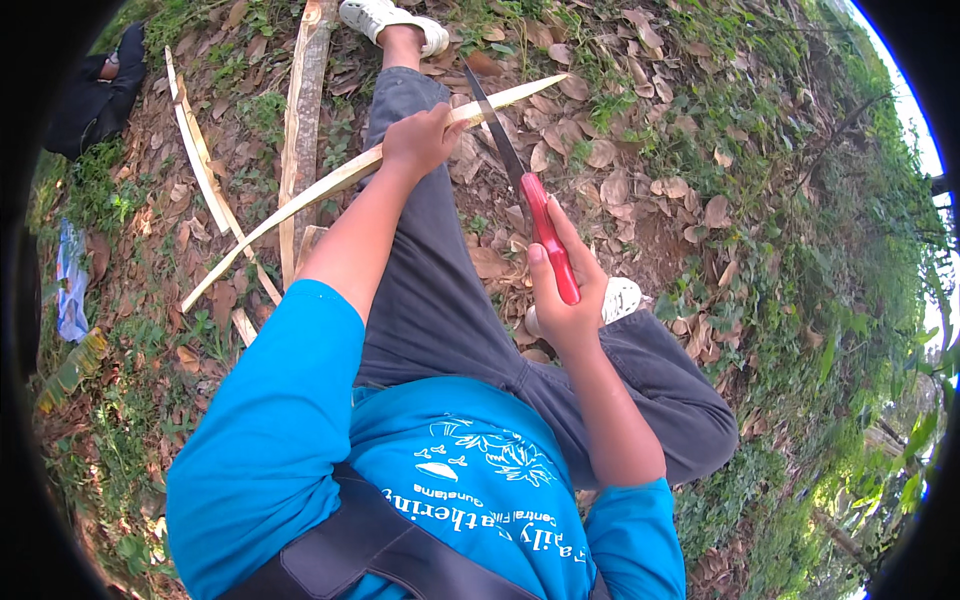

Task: The person sits on the ground and uses a red folding saw to cut a piece of wood held between their legs. They saw through the wood to create a notch and then separate a thin strip from the main piece.

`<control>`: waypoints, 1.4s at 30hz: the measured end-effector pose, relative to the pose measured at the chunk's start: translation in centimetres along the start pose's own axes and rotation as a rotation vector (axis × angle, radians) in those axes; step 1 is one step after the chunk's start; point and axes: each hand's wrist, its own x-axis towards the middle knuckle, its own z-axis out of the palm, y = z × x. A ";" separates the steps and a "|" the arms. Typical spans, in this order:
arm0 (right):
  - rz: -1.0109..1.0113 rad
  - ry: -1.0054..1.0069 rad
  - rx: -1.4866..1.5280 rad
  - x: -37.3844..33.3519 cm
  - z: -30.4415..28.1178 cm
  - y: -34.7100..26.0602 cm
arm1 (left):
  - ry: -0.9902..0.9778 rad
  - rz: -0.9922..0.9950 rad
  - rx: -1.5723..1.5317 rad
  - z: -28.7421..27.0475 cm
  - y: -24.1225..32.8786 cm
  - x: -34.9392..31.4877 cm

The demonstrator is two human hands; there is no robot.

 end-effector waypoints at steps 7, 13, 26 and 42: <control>-0.025 -0.007 0.042 3.0 2.6 1.7 | 0.060 0.010 0.010 0.2 -0.6 -0.1; -0.026 -0.034 0.016 3.4 2.8 1.7 | 0.038 0.005 -0.002 0.2 -0.6 0.0; -0.004 -0.094 -0.119 2.9 2.4 1.3 | 0.008 -0.018 0.001 -0.2 -0.5 -0.1; -0.030 -0.095 -0.276 -3.6 -0.4 0.4 | -0.050 -0.047 -0.004 -0.5 -0.1 0.4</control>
